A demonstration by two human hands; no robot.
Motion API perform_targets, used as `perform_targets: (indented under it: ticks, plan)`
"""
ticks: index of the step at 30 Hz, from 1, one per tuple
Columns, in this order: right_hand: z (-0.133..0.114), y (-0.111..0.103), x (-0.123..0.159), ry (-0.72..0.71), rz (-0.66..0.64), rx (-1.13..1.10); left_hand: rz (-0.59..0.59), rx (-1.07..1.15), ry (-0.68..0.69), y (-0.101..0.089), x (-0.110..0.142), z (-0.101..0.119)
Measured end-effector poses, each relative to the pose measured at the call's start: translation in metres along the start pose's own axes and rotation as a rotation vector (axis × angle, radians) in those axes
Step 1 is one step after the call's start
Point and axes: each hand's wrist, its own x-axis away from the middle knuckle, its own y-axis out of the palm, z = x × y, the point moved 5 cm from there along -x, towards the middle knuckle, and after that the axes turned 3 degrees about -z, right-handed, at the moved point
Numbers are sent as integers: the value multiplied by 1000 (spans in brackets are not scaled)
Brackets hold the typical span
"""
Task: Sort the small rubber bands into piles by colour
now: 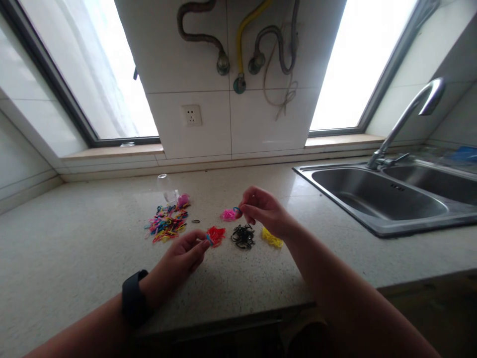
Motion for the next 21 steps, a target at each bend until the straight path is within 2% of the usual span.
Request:
perform_targets:
  ticks: [3,5,7,9,12,16,21]
  plan:
    - [2,-28,-1,-8,104,278,-8,-34,-5,0,2,1]
    - [3,-51,1,-4,149,568,-13,-65,-6,1,3,3]
    - [6,-71,5,47,130,894,-35,-108,-1,3,5,6]
    - [11,-88,9,103,104,1069,-71,-159,4,5,7,8]
    - [18,-103,12,159,76,1137,-112,-211,11,8,8,9]
    - [28,-110,12,208,52,1136,-110,-215,13,9,9,12]
    - [35,-117,10,227,100,1165,-93,-67,0,10,9,13]
